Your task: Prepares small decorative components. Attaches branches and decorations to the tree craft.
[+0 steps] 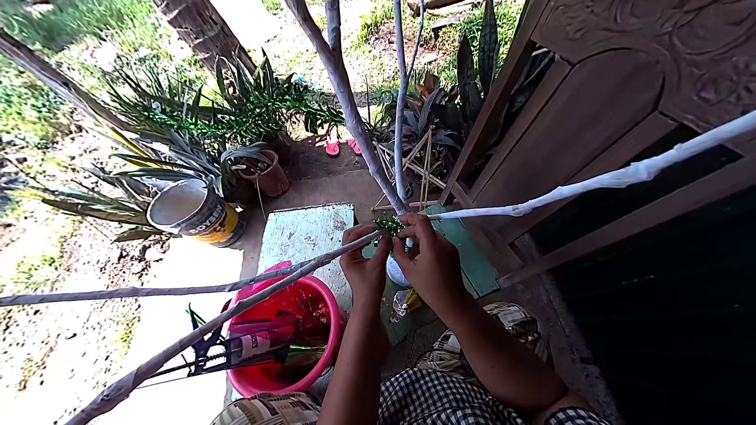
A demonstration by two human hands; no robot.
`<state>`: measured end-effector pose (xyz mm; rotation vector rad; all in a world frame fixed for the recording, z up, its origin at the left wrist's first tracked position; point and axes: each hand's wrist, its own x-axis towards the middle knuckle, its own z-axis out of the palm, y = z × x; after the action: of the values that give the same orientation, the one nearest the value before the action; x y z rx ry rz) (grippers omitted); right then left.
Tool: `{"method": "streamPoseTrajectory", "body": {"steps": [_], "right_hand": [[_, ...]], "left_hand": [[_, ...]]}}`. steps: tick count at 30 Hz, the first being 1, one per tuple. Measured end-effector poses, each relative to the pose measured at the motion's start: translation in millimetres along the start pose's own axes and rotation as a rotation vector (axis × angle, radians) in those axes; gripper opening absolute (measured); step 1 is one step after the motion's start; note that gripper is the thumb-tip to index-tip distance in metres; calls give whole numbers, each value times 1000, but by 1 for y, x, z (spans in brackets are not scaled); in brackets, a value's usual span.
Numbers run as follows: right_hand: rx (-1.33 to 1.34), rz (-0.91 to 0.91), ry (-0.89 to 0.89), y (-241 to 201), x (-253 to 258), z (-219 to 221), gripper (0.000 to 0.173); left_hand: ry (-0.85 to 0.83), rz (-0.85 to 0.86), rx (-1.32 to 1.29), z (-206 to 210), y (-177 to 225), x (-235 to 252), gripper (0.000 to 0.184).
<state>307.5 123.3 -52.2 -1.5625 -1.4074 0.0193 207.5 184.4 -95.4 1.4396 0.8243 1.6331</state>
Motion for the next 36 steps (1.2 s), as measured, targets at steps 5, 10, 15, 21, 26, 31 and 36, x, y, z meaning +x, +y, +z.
{"method": "streamPoseTrajectory", "body": {"steps": [5,10,15,21,26,31,36], "right_hand": [[3,-18,5,0,-1,1,35],[10,-56,22,0,-1,0,36],[36,-75,-5,-5,-7,-7,34],[112,-90,26,-6,-13,-21,30],[218,-48,25,10,-15,-8,41],[303,-41,69,17,-27,15,40],[303,-56,115,18,-30,29,43]], "left_hand": [[-7,24,55,-2,1,1,13],[-45,-28,-22,-2,6,2,19],[-78,-184,-165,-7,17,1,40],[-62,-269,-186,-11,16,-1,70],[-10,-285,-243,-9,15,-4,66],[-5,-270,-250,-6,20,-8,59],[9,-253,-216,-5,23,-8,58]]}}
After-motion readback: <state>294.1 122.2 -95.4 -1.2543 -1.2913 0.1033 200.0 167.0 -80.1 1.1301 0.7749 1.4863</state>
